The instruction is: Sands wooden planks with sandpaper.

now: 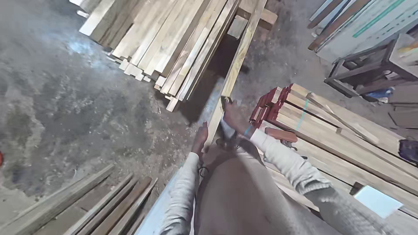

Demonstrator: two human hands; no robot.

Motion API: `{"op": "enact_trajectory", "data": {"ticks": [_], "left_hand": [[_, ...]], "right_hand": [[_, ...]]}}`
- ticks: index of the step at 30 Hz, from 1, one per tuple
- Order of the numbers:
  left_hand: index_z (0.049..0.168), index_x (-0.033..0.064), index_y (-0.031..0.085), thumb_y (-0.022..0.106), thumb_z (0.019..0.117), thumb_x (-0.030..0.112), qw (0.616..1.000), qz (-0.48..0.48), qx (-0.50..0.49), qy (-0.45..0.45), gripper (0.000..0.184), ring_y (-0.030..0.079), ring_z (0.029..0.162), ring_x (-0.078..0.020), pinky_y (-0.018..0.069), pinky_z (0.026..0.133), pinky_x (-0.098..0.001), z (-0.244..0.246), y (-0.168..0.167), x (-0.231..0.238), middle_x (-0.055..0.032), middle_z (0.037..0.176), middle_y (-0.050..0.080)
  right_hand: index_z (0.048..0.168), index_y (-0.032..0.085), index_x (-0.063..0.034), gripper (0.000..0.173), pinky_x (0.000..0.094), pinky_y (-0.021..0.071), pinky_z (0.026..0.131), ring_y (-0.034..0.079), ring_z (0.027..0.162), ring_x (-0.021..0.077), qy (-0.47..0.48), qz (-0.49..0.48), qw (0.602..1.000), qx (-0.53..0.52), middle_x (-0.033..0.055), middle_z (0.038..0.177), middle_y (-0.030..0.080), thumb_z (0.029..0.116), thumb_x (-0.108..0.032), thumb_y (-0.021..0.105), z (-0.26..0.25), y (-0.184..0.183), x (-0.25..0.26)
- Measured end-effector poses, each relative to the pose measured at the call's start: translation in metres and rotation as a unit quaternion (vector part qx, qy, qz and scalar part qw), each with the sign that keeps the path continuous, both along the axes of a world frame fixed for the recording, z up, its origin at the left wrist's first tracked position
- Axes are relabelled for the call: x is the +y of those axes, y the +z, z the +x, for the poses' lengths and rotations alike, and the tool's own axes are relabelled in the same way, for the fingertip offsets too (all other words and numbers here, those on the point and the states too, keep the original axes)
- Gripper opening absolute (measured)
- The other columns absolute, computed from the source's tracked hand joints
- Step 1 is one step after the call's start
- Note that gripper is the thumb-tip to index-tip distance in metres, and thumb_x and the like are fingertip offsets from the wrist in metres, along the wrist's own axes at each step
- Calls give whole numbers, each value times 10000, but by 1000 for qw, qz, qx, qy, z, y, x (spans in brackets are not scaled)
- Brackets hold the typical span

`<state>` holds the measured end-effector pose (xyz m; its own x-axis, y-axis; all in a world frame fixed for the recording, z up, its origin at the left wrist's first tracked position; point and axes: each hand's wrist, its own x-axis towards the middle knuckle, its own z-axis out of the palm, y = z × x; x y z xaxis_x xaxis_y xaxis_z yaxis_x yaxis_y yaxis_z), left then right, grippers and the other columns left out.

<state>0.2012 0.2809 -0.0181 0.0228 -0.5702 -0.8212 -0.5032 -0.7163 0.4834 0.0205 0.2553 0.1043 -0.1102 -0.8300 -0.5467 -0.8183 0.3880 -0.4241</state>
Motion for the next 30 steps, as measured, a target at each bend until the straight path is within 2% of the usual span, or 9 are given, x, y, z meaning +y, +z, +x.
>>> {"op": "enact_trajectory", "data": {"ticks": [6, 8, 10, 12, 17, 19, 22, 25, 30], "left_hand": [[1300, -45, 631, 141, 1079, 613, 998, -8, -52, -34, 849, 598, 1256, -407, 466, 1038, -626, 1, 9, 0, -292, 1305, 630], [1310, 27, 627, 205, 1113, 528, 999, 26, 22, 4, 684, 670, 1050, -268, 556, 903, -494, 11, 15, -3, -184, 1167, 687], [986, 74, 621, 195, 1101, 552, 976, 129, 154, 89, 650, 588, 550, -157, 514, 483, -328, 22, 2, -3, -69, 714, 625], [917, 49, 605, 158, 1067, 638, 943, 198, 235, 125, 755, 573, 473, -180, 499, 422, -320, 30, -10, -5, -85, 642, 612], [1068, 6, 647, 130, 1061, 660, 981, 126, 115, 97, 834, 643, 598, -211, 556, 554, -368, 12, 20, -6, -113, 766, 680], [1074, 5, 649, 146, 1065, 652, 984, 112, 98, 96, 819, 641, 594, -205, 558, 547, -361, 9, 24, -5, -111, 778, 682], [1026, 1, 637, 104, 1078, 615, 971, 169, 152, 78, 815, 668, 607, -222, 576, 554, -354, 21, 16, -6, -122, 766, 690], [900, 42, 648, 69, 1073, 603, 943, 237, 211, 96, 825, 635, 542, -192, 547, 494, -323, 36, 9, 2, -97, 675, 662], [881, 56, 638, 176, 1088, 597, 980, 144, 82, 107, 741, 565, 509, -177, 502, 475, -331, 23, 10, 14, -69, 651, 613]], "right_hand": [[1413, 529, 29, 433, 604, 454, 1061, 548, 1308, 428, 22, 217, 975, -50, 276, 1434, 531, 1058, -218, 523, 44, 26, 63], [1270, 643, 2, 357, 600, 506, 940, 637, 1116, 408, 87, 113, 981, -134, 257, 1193, 656, 998, -220, 576, -6, 24, 57], [1250, 664, -12, 350, 453, 541, 768, 651, 817, 255, 26, 38, 971, -236, 157, 971, 672, 1071, -237, 465, -55, 22, 45], [1108, 637, -11, 347, 275, 532, 549, 583, 568, 100, -76, 13, 941, -328, 36, 769, 603, 1112, -282, 419, -89, 18, 26], [1332, 608, -38, 309, 348, 582, 638, 659, 666, 186, -168, -89, 933, -305, 134, 908, 682, 1078, -199, 533, -137, 3, -41], [1541, 453, -121, 496, 447, 583, 776, 680, 834, 282, -121, -147, 951, -244, 207, 1124, 668, 1057, -140, 561, -151, -10, -83], [1583, 407, -146, 597, 558, 482, 1025, 613, 1196, 407, -11, -222, 963, -152, 257, 1374, 599, 1015, -45, 557, -168, -68, -149], [1555, 457, -259, 583, 578, 552, 904, 641, 1094, 430, 22, -255, 965, -65, 266, 1312, 579, 1013, -107, 607, -164, -112, -127], [1595, 389, -200, 599, 547, 560, 878, 630, 1091, 422, -30, -225, 974, -22, 288, 1328, 538, 1027, -102, 556, -166, -72, -101]]}}
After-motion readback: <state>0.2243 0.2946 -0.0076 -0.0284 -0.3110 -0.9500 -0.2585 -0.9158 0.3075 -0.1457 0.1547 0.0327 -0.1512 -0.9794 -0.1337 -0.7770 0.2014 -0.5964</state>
